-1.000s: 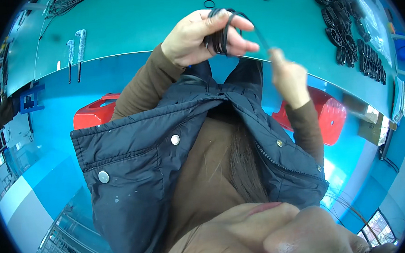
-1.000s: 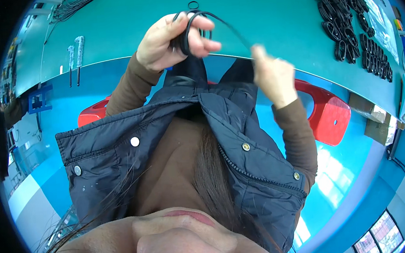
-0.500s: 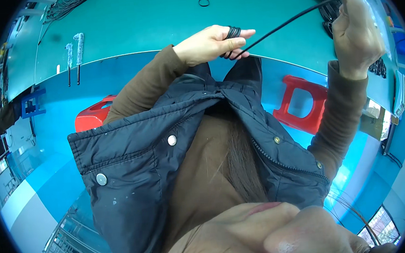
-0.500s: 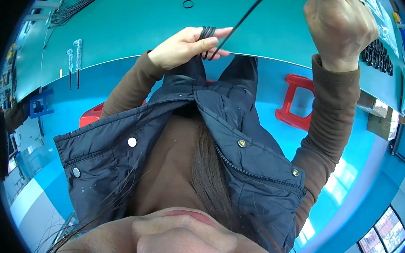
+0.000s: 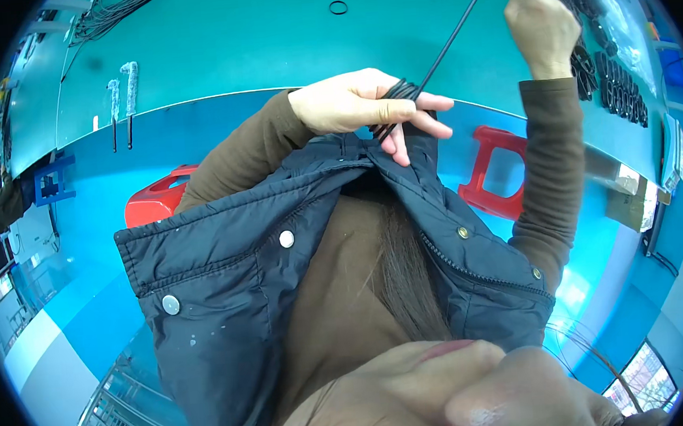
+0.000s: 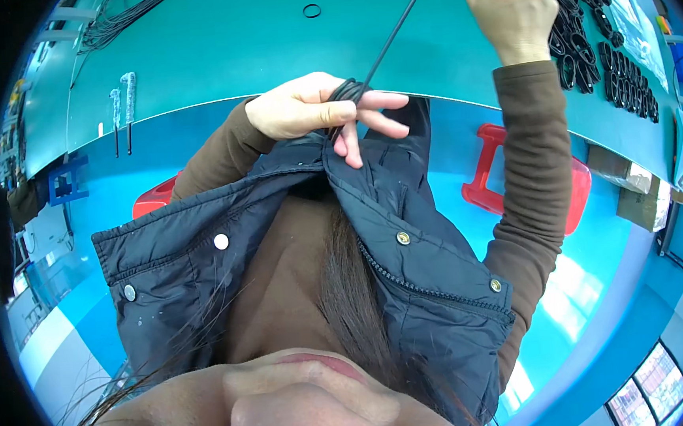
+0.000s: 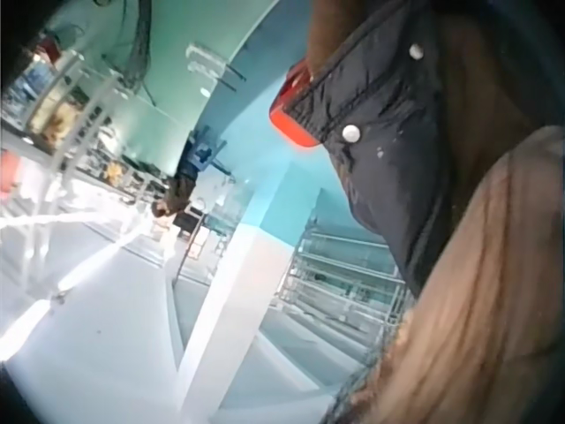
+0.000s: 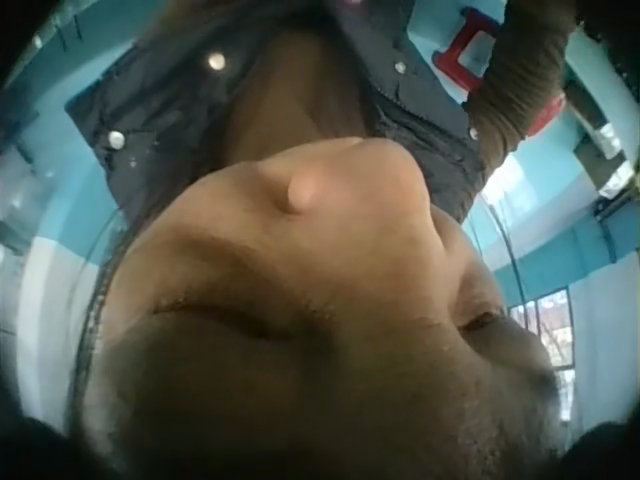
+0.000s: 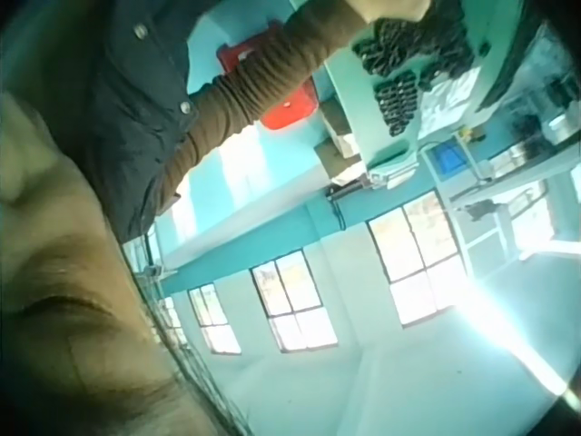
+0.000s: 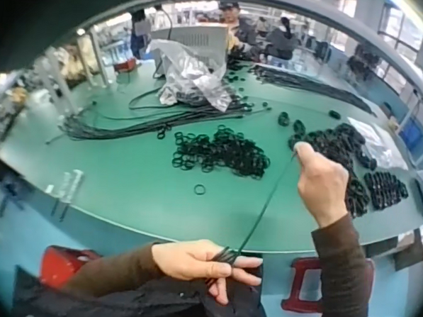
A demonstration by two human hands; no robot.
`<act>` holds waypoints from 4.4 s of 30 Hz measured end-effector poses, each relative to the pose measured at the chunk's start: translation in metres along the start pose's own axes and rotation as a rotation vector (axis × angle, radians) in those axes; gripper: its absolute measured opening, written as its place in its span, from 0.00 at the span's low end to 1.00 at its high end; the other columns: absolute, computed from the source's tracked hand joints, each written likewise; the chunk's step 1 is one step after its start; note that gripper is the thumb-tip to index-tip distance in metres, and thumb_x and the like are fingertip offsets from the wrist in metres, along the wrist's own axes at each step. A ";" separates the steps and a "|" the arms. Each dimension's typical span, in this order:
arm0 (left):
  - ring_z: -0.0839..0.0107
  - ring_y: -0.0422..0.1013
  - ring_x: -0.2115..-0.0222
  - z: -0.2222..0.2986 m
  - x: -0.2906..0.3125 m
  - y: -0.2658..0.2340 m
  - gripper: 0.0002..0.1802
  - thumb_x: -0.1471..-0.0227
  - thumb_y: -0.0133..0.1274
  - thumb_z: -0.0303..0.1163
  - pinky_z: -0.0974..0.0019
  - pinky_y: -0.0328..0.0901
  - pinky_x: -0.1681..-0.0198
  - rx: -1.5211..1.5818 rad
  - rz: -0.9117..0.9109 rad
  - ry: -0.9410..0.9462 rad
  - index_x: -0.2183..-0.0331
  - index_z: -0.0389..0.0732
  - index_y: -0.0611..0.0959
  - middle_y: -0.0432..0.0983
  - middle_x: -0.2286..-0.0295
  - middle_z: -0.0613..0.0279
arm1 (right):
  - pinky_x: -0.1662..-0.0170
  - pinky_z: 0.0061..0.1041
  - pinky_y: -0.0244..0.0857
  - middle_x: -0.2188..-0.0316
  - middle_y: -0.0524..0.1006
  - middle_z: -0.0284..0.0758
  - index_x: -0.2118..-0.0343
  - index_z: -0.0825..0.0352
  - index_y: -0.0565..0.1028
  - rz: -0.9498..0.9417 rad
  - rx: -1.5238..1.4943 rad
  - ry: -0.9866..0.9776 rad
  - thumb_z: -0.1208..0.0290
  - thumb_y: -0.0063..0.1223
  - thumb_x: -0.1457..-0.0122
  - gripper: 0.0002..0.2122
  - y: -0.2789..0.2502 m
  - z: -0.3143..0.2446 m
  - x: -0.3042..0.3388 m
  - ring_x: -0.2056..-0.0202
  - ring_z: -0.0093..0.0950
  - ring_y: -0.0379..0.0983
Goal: The person coils long wires by hand, secures each coiled bundle with a rubber band, and places the bundled wires onto the workbench.
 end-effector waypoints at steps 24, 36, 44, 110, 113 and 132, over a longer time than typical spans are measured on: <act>0.75 0.69 0.61 -0.011 -0.007 -0.019 0.23 0.40 0.42 0.34 0.72 0.66 0.58 -0.242 0.404 0.285 0.45 0.37 0.66 0.71 0.56 0.59 | 0.53 0.33 0.62 0.63 0.76 0.31 0.70 0.63 0.74 -0.101 -0.449 -0.316 0.76 0.57 0.55 0.07 0.006 -0.051 0.049 0.55 0.31 0.72; 0.67 0.75 0.64 -0.017 0.000 -0.023 0.15 0.40 0.42 0.33 0.67 0.67 0.56 -0.052 0.367 0.236 0.59 0.30 0.74 0.78 0.71 0.54 | 0.53 0.24 0.62 0.61 0.73 0.35 0.49 0.67 0.67 -0.683 -1.593 0.405 0.64 0.39 0.38 0.17 0.031 -0.070 0.072 0.61 0.28 0.71; 0.74 0.71 0.74 -0.027 -0.015 -0.027 0.08 0.44 0.41 0.26 0.71 0.67 0.70 -0.557 0.347 0.428 0.66 0.34 0.76 0.74 0.76 0.62 | 0.72 0.15 0.63 0.63 0.69 0.31 0.45 0.65 0.62 -0.752 -1.686 0.571 0.59 0.54 0.45 0.27 0.027 -0.094 0.072 0.75 0.15 0.64; 0.75 0.71 0.69 -0.036 0.029 -0.026 0.15 0.42 0.47 0.36 0.70 0.68 0.62 -0.003 0.301 0.093 0.65 0.32 0.77 0.75 0.73 0.61 | 0.62 0.26 0.71 0.64 0.77 0.40 0.51 0.66 0.70 -0.389 -1.072 -0.063 0.89 0.45 0.55 0.24 0.047 -0.111 0.062 0.65 0.36 0.76; 0.76 0.70 0.68 -0.039 0.026 -0.031 0.14 0.42 0.46 0.37 0.71 0.66 0.61 -0.230 0.304 0.181 0.65 0.35 0.78 0.75 0.72 0.63 | 0.65 0.25 0.71 0.66 0.77 0.38 0.54 0.66 0.72 -0.319 -1.110 0.010 0.89 0.43 0.55 0.23 0.059 -0.116 0.071 0.68 0.33 0.76; 0.77 0.68 0.71 -0.050 0.039 -0.035 0.10 0.41 0.44 0.33 0.72 0.66 0.64 -0.069 0.448 0.197 0.65 0.35 0.73 0.71 0.71 0.64 | 0.60 0.18 0.68 0.56 0.74 0.42 0.46 0.71 0.63 -0.915 -1.858 0.428 0.69 0.45 0.39 0.19 0.075 -0.124 0.057 0.60 0.23 0.72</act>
Point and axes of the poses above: each hand's wrist, its own x-axis away from the middle knuckle, its own y-axis out of the palm, z = x × y, the point moved 1 cm from there along -x, towards the middle knuckle
